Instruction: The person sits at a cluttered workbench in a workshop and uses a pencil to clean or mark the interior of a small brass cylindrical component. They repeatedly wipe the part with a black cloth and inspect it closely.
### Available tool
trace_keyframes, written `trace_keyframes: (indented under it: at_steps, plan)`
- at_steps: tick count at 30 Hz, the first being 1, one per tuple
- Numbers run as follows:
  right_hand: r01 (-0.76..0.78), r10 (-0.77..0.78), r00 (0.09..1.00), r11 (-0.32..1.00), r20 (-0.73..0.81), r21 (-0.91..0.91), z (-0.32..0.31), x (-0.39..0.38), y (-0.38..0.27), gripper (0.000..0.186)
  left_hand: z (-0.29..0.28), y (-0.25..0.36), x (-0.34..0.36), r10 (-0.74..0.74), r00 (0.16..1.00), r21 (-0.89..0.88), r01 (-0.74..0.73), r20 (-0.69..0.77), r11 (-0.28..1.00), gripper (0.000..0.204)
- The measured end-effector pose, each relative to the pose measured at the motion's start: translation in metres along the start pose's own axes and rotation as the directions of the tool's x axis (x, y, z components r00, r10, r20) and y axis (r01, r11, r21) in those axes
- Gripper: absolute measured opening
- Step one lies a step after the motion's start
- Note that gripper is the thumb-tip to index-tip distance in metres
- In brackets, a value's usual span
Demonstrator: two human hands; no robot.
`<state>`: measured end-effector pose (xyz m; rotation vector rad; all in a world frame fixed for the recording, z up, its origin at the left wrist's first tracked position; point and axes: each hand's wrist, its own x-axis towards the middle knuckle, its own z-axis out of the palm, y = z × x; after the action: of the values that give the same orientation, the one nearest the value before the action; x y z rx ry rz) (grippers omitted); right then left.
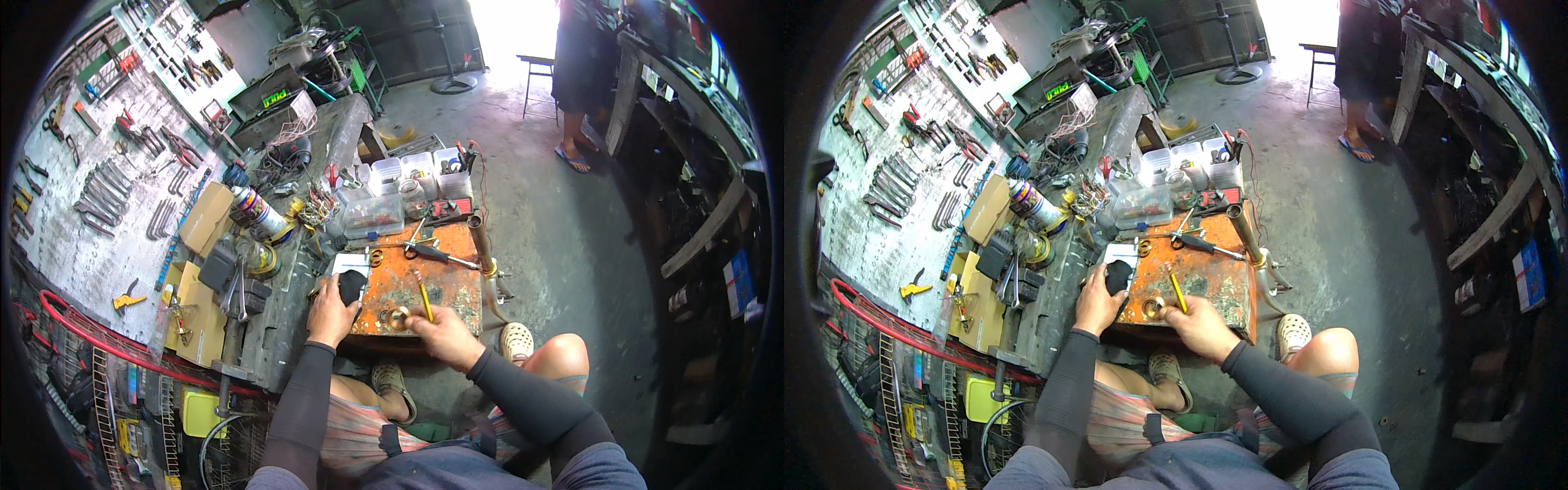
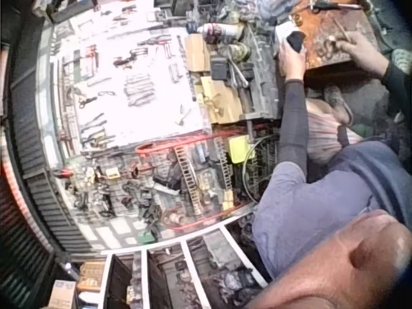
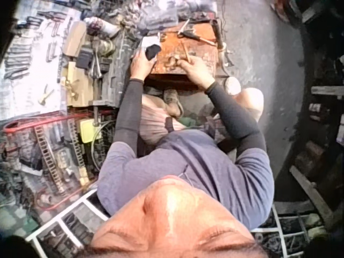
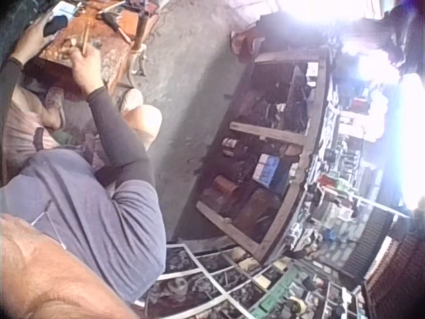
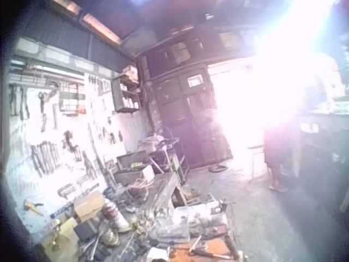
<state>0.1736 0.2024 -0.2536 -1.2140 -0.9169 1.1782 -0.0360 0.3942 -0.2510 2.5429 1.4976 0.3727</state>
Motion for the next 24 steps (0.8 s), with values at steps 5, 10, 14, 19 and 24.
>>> trace_keyframes:
  at_steps: [5, 10, 14, 19, 24]
  plan:
    - [0.018, -0.042, 0.974, 0.994, -0.222, -0.11, -0.033, 0.017, -0.02, 0.029, -0.006, 0.015, -0.007, 0.164, 0.973, -0.012, -0.168, -0.164, 0.986, 0.072]
    - [-0.154, 0.163, 0.971, 0.986, -0.176, 0.067, -0.034, 0.026, -0.013, 0.025, 0.007, 0.055, -0.014, 0.426, 0.902, -0.645, -0.368, -0.072, 0.67, 0.076]
    - [-0.268, 0.283, 0.957, 0.945, -0.059, 0.187, -0.012, 0.03, -0.001, 0.024, 0.033, 0.059, -0.025, 0.419, 0.908, -0.858, -0.194, 0.026, 0.475, 0.078]
    - [-0.34, 0.352, 0.936, 0.9, 0.003, 0.272, -0.01, 0.04, 0.006, 0.025, 0.051, 0.041, -0.021, 0.392, 0.92, -0.979, -0.053, 0.03, 0.199, 0.071]
    - [-0.141, 0.134, 0.99, 0.975, -0.048, -0.174, 0.003, 0.052, 0.004, 0.031, 0.042, 0.027, -0.016, 0.201, 0.977, -0.995, 0.084, 0.073, -0.045, 0.067]
